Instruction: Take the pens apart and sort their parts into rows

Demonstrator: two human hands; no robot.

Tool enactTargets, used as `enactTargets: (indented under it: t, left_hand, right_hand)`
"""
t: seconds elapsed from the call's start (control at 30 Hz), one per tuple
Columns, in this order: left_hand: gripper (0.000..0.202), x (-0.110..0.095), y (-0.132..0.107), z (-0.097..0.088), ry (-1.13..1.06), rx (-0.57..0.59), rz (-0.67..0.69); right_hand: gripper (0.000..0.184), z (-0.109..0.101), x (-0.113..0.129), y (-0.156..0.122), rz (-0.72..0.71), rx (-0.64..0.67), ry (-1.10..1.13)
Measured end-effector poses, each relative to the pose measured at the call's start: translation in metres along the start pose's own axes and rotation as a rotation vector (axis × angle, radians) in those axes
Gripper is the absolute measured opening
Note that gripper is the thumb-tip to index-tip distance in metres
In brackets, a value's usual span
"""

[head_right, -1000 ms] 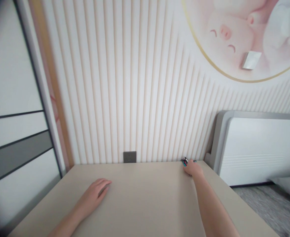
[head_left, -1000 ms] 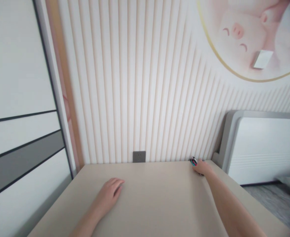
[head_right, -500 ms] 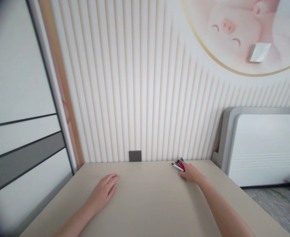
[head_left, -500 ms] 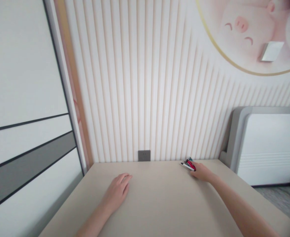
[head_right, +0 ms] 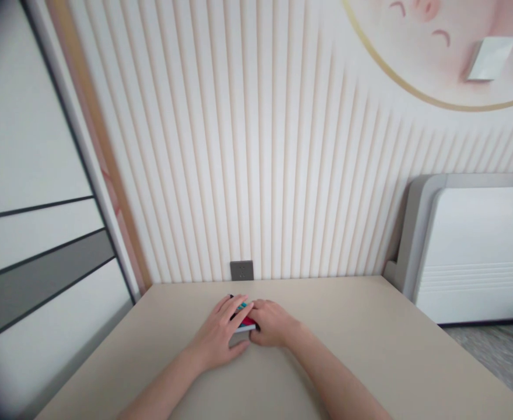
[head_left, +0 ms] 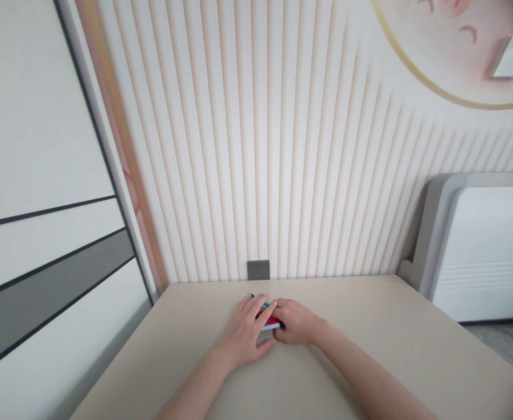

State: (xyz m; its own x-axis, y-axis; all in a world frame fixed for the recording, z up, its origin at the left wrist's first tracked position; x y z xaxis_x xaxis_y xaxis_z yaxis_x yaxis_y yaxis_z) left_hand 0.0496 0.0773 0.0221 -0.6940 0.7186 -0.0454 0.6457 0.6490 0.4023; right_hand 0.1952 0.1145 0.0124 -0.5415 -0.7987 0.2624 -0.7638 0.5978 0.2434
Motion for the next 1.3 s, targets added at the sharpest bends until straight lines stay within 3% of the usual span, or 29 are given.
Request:
enactTargets:
  t: [0.2, 0.5, 0.73, 0.83, 1.0, 1.3]
  left_hand:
    - [0.067, 0.022, -0.005, 0.012, -0.040, 0.028, -0.137]
    - [0.032, 0.034, 0.000, 0.016, -0.002, 0.091, -0.211]
    - [0.040, 0.031, -0.003, 0.015, 0.023, 0.054, -0.232]
    - [0.045, 0.029, -0.004, 0.014, 0.035, 0.069, -0.214]
    - [0.036, 0.029, -0.001, 0.019, 0.150, 0.117, -0.265]
    - [0.039, 0.033, -0.003, 0.018, 0.212, 0.068, -0.322]
  right_hand:
    - [0.055, 0.001, 0.007, 0.006, -0.122, -0.035, 0.062]
    - [0.048, -0.008, -0.005, -0.019, 0.001, -0.028, 0.076]
    - [0.039, -0.004, -0.014, -0.028, 0.136, -0.123, 0.159]
    - [0.037, 0.001, -0.015, -0.025, 0.156, -0.135, 0.110]
    - [0.037, 0.007, -0.017, -0.019, 0.183, -0.147, -0.030]
    - [0.033, 0.006, -0.017, -0.025, 0.183, -0.255, -0.062]
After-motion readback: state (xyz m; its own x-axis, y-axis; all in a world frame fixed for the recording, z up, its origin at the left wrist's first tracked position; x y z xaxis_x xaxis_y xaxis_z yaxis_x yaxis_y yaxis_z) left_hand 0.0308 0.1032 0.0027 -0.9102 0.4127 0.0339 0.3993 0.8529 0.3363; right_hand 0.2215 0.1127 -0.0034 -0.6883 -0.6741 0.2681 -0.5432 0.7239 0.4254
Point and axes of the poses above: each hand's wrist, its own y-axis towards the middle knuckle, its own z-axis out of the palm, x = y × z, the point moved 4 cm from there along y, towards the middle knuckle
